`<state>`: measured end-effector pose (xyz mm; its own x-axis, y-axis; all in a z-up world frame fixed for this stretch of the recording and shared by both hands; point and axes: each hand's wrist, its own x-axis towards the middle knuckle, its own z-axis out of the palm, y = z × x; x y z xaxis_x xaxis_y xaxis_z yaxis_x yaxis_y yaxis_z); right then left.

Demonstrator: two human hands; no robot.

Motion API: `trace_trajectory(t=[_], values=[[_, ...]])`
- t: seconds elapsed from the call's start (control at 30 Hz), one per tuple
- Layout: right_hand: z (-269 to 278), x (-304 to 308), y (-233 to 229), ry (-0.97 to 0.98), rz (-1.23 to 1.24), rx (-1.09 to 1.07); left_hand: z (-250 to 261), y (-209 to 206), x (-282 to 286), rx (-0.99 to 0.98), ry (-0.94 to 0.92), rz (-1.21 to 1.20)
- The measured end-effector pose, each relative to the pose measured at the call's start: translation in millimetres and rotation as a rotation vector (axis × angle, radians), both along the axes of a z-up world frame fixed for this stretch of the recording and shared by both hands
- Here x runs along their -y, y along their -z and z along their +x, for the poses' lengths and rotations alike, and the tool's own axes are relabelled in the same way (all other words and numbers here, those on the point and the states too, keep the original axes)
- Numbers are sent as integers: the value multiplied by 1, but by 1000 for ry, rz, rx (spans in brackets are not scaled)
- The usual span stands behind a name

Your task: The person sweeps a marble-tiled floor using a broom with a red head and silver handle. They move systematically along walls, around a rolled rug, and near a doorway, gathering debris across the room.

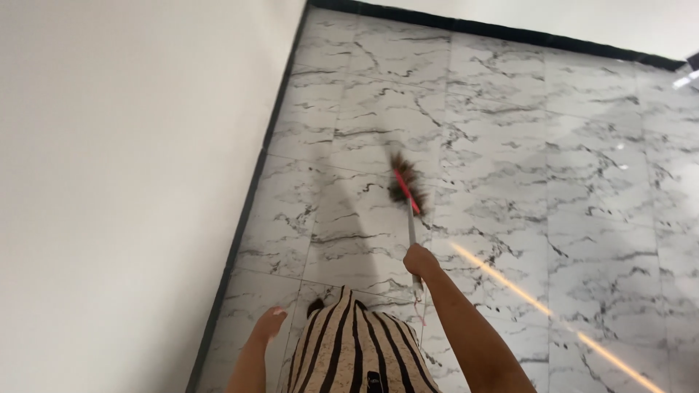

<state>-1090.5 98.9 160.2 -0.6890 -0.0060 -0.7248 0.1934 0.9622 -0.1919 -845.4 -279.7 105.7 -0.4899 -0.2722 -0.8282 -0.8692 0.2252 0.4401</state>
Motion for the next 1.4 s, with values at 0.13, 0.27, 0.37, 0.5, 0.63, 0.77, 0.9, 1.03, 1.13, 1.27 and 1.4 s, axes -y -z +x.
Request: trace_trajectory(t=[0.13,0.27,0.37,0.5,0.63,0.77,0.9,1.03,1.13,1.27,1.4], values=[[-21,56,-32,247,-273,80,14,-3,12,-30,-132,52],[-29,131,-43,402,-631,239,21,11,31,-58,-149,86],[-31,186,-44,383,-717,418,15,21,55,-39,-171,191],[-53,243,-58,177,-735,571,-21,6,94,226,-198,185],[-117,232,-52,66,-662,535,-54,1,127,226,-194,71],[-187,191,-53,202,-453,422,-91,20,159,-2,-144,21],[-197,186,26,13,-32,49,-122,5,168,-98,-145,58],[-194,199,60,-671,192,-146,-128,6,163,-21,-98,13],[-199,221,-27,546,-537,34,-117,2,148,-33,-179,109],[-202,233,-60,460,-598,119,-84,24,117,-179,-246,-41],[-187,243,-46,201,-536,314,-47,20,70,-81,-385,-70]])
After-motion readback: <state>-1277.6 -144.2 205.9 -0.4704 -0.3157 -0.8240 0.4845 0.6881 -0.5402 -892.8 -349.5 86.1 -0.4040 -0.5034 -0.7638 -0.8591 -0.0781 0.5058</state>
